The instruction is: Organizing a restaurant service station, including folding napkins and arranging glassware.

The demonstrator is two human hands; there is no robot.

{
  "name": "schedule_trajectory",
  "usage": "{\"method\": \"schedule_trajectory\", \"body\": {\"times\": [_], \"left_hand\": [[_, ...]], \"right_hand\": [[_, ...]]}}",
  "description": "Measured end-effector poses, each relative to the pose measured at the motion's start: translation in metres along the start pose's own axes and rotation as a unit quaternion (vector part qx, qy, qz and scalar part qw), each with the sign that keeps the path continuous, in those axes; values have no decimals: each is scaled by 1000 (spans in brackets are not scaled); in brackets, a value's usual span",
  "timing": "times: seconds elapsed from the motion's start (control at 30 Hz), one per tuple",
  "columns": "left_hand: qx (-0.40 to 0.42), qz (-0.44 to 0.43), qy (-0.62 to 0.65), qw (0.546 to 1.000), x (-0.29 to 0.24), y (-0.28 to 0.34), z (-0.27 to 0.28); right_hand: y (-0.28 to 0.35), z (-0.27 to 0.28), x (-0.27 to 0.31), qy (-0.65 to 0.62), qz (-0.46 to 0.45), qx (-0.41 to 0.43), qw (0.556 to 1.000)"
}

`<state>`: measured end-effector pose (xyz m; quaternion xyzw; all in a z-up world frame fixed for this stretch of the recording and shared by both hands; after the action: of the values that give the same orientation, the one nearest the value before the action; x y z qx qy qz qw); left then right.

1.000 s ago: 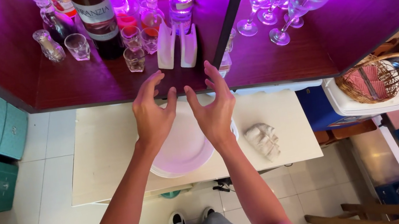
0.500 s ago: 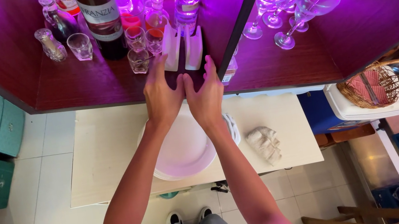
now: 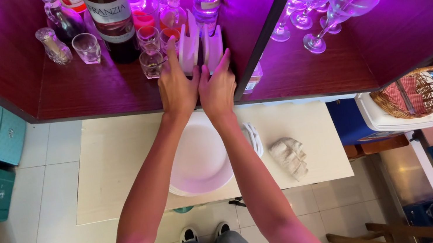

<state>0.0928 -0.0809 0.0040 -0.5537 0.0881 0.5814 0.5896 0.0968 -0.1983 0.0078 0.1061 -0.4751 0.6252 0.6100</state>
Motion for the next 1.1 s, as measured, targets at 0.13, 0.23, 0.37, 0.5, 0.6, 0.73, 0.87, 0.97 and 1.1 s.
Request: {"method": "schedule_trajectory", "body": {"times": [0.13, 0.23, 0.37, 0.5, 0.6, 0.73, 0.87, 0.97, 1.1], "left_hand": [[-1, -25, -1, 1000, 1, -3, 0], [8, -19, -28, 999, 4, -7, -4], [26, 3, -46, 999, 6, -8, -7], [25, 6, -36, 999, -3, -9, -1], [28, 8, -37, 999, -5, -5, 2], [18, -2, -30, 999, -13, 6, 11], [20, -9, -28, 999, -14, 19, 15], [15, -18, -40, 999, -15, 27, 18], [28, 0, -51, 998, -23, 37, 28]], "right_hand": [[-7, -12, -11, 21, 8, -7, 1000], [-13, -19, -16, 16, -3, -9, 1000], [-16, -19, -11, -4, -5, -18, 1000], [-16, -17, -7, -11, -21, -14, 1000], [-13, -17, -10, 17, -20, -19, 999], [-1, -8, -7, 47, 2, -30, 998], [13, 3, -2, 41, 3, -18, 999], [23, 12, 2, 28, 12, -23, 999], [36, 22, 1, 14, 54, -57, 997]]}}
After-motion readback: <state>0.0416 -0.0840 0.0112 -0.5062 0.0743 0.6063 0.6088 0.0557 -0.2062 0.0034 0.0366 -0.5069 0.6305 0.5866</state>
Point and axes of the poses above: each hand's wrist, its own y-axis away from the middle knuckle, its own z-axis out of the back of the hand, x = y × z, the point moved 4 cm from there along -y, towards the middle knuckle, and after that the axes turned 1 degree about z, right-handed, at the moved point
